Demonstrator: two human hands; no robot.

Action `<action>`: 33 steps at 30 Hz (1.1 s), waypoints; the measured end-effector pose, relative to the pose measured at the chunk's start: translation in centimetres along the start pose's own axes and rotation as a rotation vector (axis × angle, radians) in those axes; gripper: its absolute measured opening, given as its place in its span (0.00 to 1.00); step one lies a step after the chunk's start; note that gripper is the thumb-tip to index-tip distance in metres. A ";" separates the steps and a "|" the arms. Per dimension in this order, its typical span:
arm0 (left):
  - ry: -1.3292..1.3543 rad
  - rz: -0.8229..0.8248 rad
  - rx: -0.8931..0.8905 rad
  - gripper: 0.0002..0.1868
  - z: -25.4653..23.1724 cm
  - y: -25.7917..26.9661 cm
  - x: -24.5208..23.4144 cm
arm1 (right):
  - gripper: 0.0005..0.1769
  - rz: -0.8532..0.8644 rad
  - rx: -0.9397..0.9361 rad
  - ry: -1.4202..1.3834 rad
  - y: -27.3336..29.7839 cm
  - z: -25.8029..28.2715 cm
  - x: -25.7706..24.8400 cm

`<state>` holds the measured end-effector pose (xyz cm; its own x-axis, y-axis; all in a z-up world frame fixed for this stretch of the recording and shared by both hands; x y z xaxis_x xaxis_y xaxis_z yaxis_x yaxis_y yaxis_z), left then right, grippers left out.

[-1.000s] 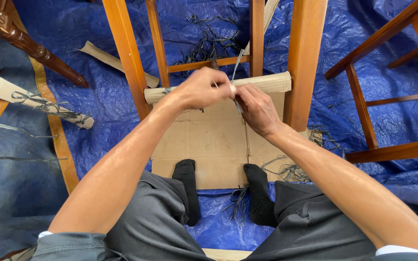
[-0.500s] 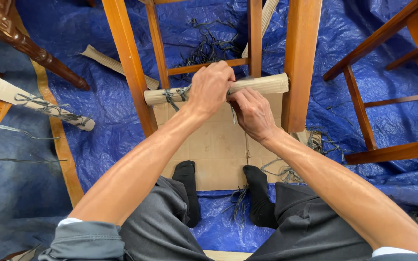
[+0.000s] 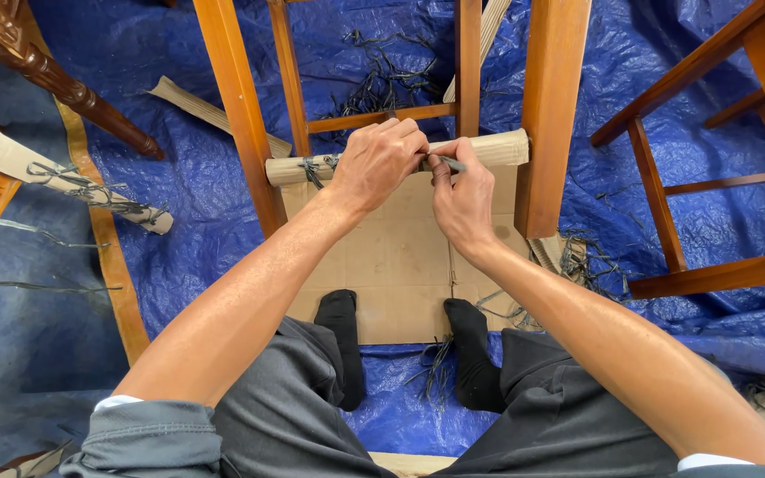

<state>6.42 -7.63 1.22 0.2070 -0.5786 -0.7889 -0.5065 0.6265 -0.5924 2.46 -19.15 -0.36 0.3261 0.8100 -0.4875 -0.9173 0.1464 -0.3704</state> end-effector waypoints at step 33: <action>0.324 0.001 -0.092 0.11 0.7 1.0 -1.0 | 0.05 0.337 0.801 -0.576 -0.4 -6.8 3.6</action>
<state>6.29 -6.02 1.32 -0.0627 -0.7231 -0.6879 -0.5828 0.5861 -0.5629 5.62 -20.16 -7.36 0.0601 0.9963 0.0613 -0.8923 0.0261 0.4507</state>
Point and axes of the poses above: each hand's wrist, its own y-axis away from the middle knuckle, its own x-axis out of the palm, z = x × y, the point moved 9 cm from there along -y, towards the middle knuckle, and after that the axes turned 6 degrees about x, right-handed, at the moved point
